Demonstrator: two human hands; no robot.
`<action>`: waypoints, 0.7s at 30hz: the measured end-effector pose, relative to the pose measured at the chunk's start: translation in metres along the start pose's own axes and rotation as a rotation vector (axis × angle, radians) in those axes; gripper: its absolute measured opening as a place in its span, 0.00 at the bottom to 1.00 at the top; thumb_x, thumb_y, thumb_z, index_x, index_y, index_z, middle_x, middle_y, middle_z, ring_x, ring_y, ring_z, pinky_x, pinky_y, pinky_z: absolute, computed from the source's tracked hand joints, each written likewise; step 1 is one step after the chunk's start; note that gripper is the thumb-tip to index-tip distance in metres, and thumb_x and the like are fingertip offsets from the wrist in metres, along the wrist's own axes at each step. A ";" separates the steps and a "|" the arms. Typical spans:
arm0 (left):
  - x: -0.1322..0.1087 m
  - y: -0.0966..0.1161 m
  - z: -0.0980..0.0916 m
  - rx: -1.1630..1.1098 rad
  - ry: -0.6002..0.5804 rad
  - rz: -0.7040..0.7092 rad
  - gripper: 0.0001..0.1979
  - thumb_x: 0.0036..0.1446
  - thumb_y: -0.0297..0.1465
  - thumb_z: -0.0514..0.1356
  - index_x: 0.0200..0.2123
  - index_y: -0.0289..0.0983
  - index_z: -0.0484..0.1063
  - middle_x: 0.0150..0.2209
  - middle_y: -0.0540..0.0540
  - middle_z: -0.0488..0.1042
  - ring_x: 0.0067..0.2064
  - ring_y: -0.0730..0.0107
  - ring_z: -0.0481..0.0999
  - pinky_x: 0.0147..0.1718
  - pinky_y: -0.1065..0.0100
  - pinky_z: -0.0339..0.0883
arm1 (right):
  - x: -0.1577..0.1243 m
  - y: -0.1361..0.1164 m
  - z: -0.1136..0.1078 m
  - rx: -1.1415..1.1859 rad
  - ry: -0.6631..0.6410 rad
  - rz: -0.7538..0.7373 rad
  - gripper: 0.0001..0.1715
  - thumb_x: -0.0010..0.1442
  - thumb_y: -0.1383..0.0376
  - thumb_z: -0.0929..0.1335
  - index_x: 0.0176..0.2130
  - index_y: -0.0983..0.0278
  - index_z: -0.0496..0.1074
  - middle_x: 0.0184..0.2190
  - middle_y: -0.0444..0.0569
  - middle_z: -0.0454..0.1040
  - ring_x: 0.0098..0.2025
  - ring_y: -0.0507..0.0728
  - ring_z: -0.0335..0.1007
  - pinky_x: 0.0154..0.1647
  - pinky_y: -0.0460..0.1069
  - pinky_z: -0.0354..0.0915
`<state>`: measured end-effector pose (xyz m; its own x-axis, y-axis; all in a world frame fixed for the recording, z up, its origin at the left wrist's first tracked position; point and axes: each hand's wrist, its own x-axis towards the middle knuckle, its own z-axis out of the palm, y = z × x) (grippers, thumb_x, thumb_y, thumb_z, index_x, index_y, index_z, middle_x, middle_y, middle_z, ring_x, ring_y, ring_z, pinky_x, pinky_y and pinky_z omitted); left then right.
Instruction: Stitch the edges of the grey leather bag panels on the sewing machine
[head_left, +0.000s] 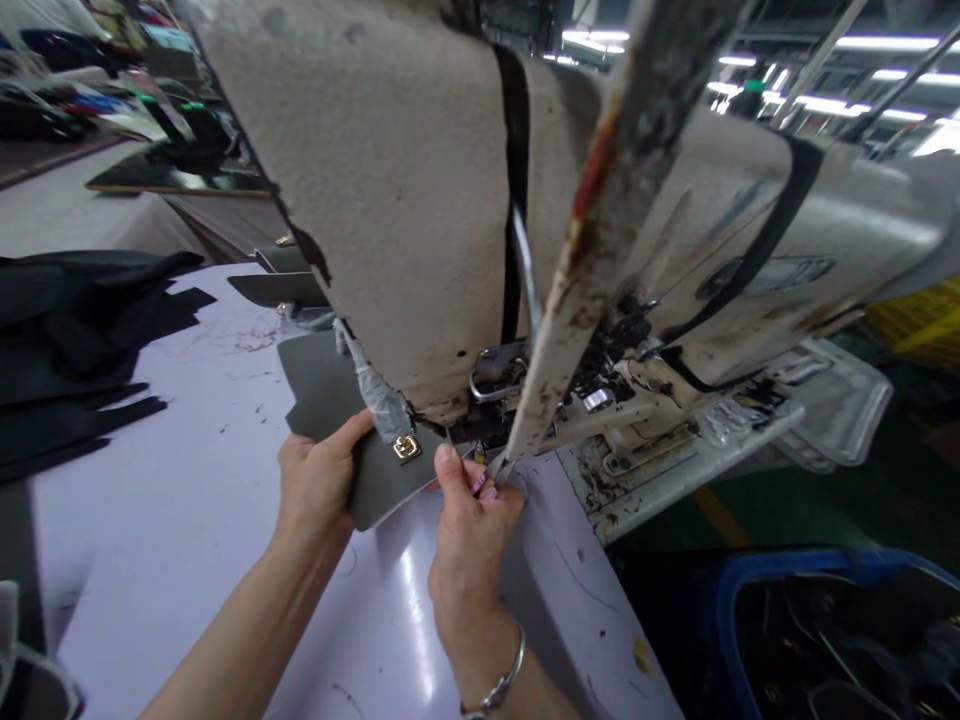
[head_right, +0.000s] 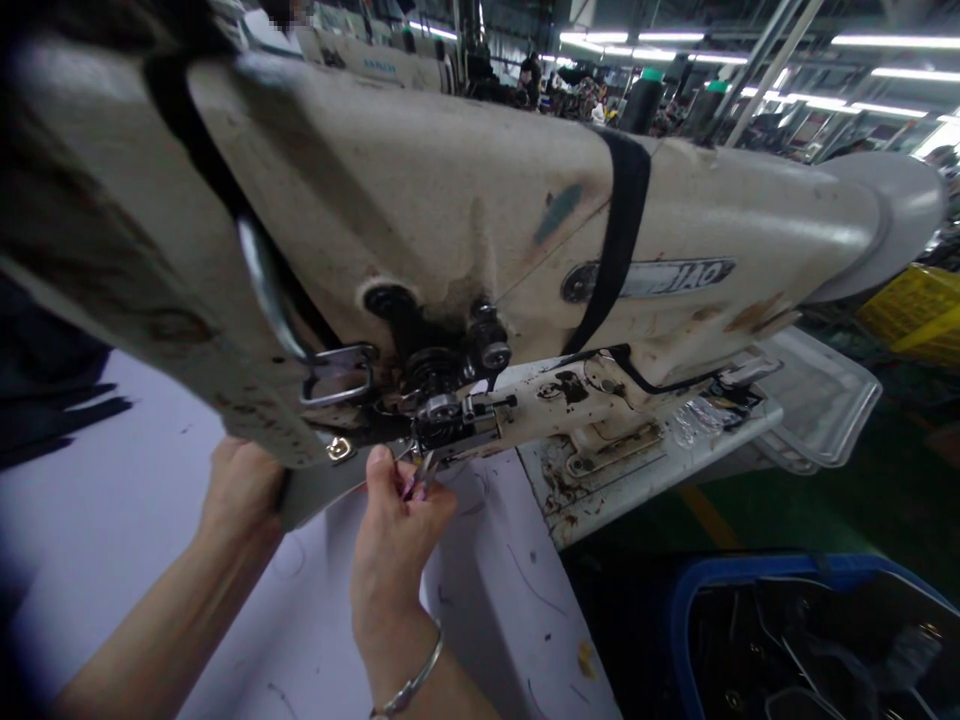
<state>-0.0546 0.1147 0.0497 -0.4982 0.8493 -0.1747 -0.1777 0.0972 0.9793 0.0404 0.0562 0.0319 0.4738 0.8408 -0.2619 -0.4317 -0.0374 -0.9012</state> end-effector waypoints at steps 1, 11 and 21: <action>-0.001 -0.001 -0.001 -0.003 -0.008 -0.003 0.21 0.46 0.36 0.71 0.45 0.39 0.79 0.46 0.47 0.83 0.43 0.62 0.82 0.39 0.63 0.80 | 0.000 0.000 0.000 -0.010 -0.004 -0.007 0.23 0.58 0.56 0.73 0.21 0.64 0.64 0.20 0.41 0.60 0.26 0.50 0.56 0.28 0.45 0.58; -0.030 -0.001 -0.010 -0.088 0.064 -0.038 0.21 0.47 0.30 0.70 0.47 0.45 0.78 0.51 0.50 0.81 0.52 0.54 0.81 0.39 0.60 0.83 | 0.001 -0.001 -0.006 -0.086 -0.030 -0.080 0.23 0.60 0.59 0.72 0.20 0.65 0.64 0.20 0.41 0.58 0.26 0.50 0.52 0.25 0.44 0.53; -0.069 -0.012 -0.015 -0.149 0.195 0.035 0.25 0.47 0.28 0.70 0.51 0.45 0.77 0.54 0.52 0.79 0.52 0.62 0.80 0.51 0.64 0.78 | 0.003 -0.017 -0.019 -0.084 -0.103 -0.021 0.24 0.57 0.59 0.72 0.19 0.63 0.60 0.20 0.39 0.52 0.25 0.49 0.47 0.25 0.45 0.49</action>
<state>-0.0308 0.0477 0.0487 -0.6577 0.7334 -0.1719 -0.2736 -0.0200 0.9616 0.0643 0.0492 0.0396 0.3990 0.8926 -0.2097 -0.3543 -0.0608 -0.9332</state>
